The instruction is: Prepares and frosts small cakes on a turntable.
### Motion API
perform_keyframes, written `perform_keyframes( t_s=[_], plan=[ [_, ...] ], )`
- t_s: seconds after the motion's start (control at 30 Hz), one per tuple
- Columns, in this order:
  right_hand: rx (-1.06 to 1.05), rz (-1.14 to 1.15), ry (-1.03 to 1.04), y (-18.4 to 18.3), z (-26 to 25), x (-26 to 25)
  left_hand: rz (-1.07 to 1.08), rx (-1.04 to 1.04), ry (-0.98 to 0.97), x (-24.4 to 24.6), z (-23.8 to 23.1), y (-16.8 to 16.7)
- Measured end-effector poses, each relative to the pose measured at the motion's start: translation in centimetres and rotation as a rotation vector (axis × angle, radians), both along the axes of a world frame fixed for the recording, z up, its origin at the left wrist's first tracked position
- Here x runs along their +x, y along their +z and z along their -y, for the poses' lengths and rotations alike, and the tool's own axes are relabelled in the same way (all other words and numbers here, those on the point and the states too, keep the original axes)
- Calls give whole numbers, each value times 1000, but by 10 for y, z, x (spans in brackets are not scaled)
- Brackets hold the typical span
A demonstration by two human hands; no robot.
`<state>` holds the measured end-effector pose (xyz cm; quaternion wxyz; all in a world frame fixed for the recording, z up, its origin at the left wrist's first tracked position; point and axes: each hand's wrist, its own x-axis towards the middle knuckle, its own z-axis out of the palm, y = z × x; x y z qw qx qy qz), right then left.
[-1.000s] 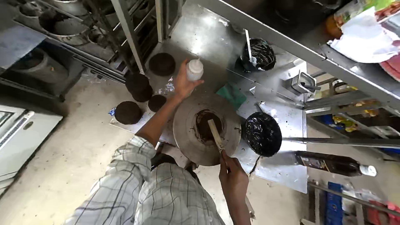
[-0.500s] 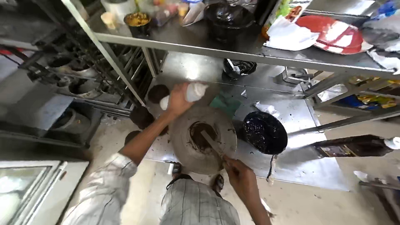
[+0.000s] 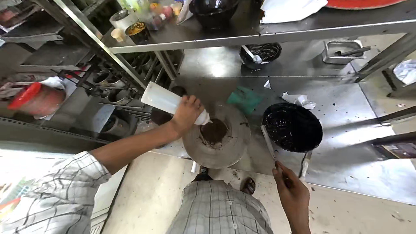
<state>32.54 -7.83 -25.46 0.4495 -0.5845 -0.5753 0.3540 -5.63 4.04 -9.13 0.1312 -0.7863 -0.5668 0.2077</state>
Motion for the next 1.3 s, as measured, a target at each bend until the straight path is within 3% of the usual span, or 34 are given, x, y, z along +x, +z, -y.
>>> perform_keyframes(
  t_s=[0.13,0.23,0.33,0.43,0.7,0.8,0.93,1.03,1.13,1.23,1.3],
  plan=[
    [29,10,5,-6,0,13,-23,3,5,2,16,9],
    [33,22,-17,-3,-2,16,-55,-39,138,-8,9,24],
    [21,48,-43,2,-2,11,1,13,131,-10,8,18],
    [21,49,-58,10,0,-1,58,-4,60,-6,30,23],
    [6,16,-83,22,4,-54,252,-32,196,-64,34,6],
    [-70,-106,-32,23,5,-65,501,-20,317,-110,15,-4],
    [-234,-173,-22,53,-12,-41,1041,208,368,-153,-31,-24],
    [-183,84,-35,70,-50,5,1390,374,366,-154,-59,-51],
    [-129,717,-154,106,-92,42,1637,369,499,-135,-74,-97],
    [-421,1143,-209,120,-137,53,1730,371,620,-131,-80,-144],
    [-544,1177,-167,102,-160,49,1692,351,653,-128,-72,-141]
  ],
)
